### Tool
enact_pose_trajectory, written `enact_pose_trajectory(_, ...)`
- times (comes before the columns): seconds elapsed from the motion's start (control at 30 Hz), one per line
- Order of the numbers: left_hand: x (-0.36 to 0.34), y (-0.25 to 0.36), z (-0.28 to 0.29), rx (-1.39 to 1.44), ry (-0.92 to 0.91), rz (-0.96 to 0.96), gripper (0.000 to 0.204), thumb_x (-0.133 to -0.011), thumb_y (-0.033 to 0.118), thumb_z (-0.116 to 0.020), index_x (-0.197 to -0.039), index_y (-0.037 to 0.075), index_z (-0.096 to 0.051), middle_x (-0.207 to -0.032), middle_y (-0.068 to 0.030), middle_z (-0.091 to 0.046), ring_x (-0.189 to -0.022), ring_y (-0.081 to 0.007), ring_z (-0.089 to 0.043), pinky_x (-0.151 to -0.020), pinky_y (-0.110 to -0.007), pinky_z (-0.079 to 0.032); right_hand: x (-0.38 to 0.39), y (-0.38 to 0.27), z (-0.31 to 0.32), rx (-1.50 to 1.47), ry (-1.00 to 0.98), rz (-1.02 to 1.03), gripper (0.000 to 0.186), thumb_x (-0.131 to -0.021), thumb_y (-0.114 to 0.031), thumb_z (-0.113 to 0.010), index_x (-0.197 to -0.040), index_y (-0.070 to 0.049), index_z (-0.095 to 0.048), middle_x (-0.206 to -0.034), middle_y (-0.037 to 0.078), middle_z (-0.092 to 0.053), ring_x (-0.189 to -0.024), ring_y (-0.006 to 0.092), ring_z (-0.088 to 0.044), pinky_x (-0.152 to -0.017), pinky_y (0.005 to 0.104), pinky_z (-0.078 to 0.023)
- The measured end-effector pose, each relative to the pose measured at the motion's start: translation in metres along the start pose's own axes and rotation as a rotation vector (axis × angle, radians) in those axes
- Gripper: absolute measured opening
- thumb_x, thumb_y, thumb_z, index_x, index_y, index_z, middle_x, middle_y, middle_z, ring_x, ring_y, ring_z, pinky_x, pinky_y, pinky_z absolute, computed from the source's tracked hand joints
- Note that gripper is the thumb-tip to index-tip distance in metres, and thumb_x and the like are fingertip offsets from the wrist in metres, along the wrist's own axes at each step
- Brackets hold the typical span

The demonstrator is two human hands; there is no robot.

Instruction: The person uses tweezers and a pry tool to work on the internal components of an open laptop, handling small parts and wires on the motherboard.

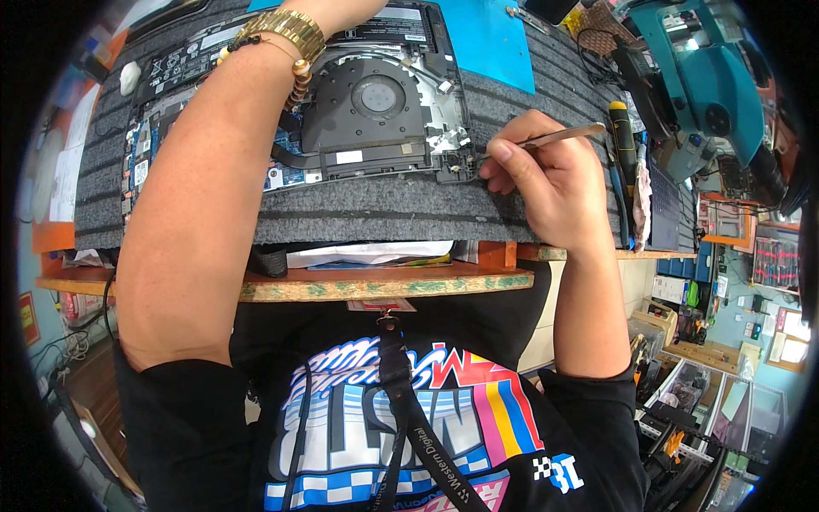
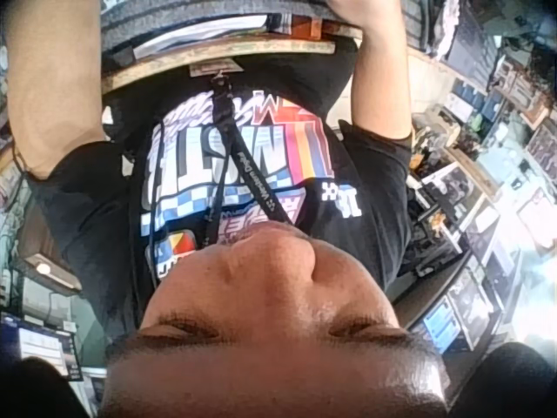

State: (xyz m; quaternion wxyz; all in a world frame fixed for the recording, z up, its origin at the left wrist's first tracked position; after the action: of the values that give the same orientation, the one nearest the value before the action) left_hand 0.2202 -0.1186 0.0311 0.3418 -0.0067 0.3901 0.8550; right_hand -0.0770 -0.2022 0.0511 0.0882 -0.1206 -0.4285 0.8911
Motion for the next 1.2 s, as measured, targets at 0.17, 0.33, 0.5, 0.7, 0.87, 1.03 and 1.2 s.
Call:
enact_pose_trajectory(0.17,-0.010,0.000,-0.022,-0.261,-0.056,-0.201,0.048,-0.118,0.031,-0.048,-0.115,-0.006,-0.079,-0.123,-0.0345,-0.077,-0.122,-0.0509,-0.073,-0.109,-0.056,-0.058,0.000,-0.003,-0.003,0.025,0.027,0.011,0.014,-0.110,-0.007,-0.075,-0.099,0.001,-0.072,-0.078,0.007,-0.076,-0.068,0.0146,-0.074,-0.063,0.0305,-0.058)
enact_pose_trajectory(0.33,-0.003,-0.001,-0.010,-0.081,-0.006,-0.038,0.046,-0.118,0.032,-0.051,-0.117,-0.003,-0.080,-0.123,-0.0333,-0.078,-0.120,-0.0518,-0.073,-0.108,-0.057,-0.058,0.002,-0.010,-0.007,0.155,0.053,0.080,0.014,-0.108,-0.006,-0.077,-0.097,0.001,-0.072,-0.076,0.007,-0.074,-0.066,0.0172,-0.074,-0.062,0.0316,-0.057)
enact_pose_trajectory(0.5,0.004,-0.004,-0.004,0.032,-0.006,0.115,0.047,-0.118,0.034,-0.052,-0.118,-0.003,-0.079,-0.124,-0.0343,-0.078,-0.122,-0.0522,-0.073,-0.108,-0.057,-0.057,0.009,-0.007,-0.005,0.088,0.096,0.044,0.013,-0.108,-0.004,-0.075,-0.097,0.001,-0.072,-0.078,0.008,-0.074,-0.068,0.0180,-0.075,-0.063,0.0318,-0.057)
enact_pose_trajectory(0.7,-0.007,0.001,-0.023,0.035,-0.015,0.017,0.047,-0.118,0.034,-0.051,-0.118,-0.004,-0.079,-0.123,-0.0348,-0.078,-0.122,-0.0521,-0.073,-0.108,-0.057,-0.057,0.017,0.004,0.002,0.073,0.060,0.007,0.014,-0.115,-0.007,-0.070,-0.103,0.000,-0.073,-0.091,0.007,-0.079,-0.077,0.0131,-0.076,-0.068,0.0280,-0.061)
enact_pose_trajectory(0.87,0.003,-0.008,0.003,0.003,0.030,0.048,0.048,-0.117,0.034,-0.051,-0.117,-0.004,-0.079,-0.122,-0.0353,-0.078,-0.122,-0.0519,-0.073,-0.108,-0.056,-0.057,0.006,-0.014,-0.011,0.104,0.023,0.067,0.012,-0.110,-0.003,-0.074,-0.099,0.002,-0.074,-0.086,0.009,-0.076,-0.074,0.0167,-0.076,-0.066,0.0309,-0.060)
enact_pose_trajectory(1.03,0.003,0.005,-0.005,-0.001,-0.021,0.029,0.047,-0.117,0.034,-0.052,-0.116,-0.004,-0.080,-0.121,-0.0354,-0.078,-0.119,-0.0527,-0.074,-0.107,-0.057,-0.058,0.008,-0.013,-0.007,0.179,0.051,0.165,0.011,-0.105,-0.002,-0.078,-0.095,0.002,-0.073,-0.080,0.010,-0.073,-0.069,0.0221,-0.076,-0.063,0.0345,-0.057)
enact_pose_trajectory(1.2,0.002,0.003,-0.003,-0.054,-0.019,-0.021,0.046,-0.117,0.034,-0.053,-0.116,-0.004,-0.080,-0.120,-0.0356,-0.078,-0.120,-0.0534,-0.073,-0.107,-0.057,-0.058,0.006,-0.010,-0.009,0.270,0.075,0.155,0.012,-0.104,-0.005,-0.079,-0.095,0.000,-0.074,-0.080,0.010,-0.073,-0.069,0.0239,-0.076,-0.062,0.0352,-0.055)
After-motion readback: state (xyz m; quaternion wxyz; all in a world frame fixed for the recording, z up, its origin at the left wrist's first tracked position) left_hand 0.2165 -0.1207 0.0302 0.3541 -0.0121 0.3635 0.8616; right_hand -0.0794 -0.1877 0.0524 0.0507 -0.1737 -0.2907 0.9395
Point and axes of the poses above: each hand's wrist, its own x-axis away from the middle knuckle, its own z-axis out of the back of the hand, y = z × x, the point moved 8 cm from there along -x, towards the middle knuckle
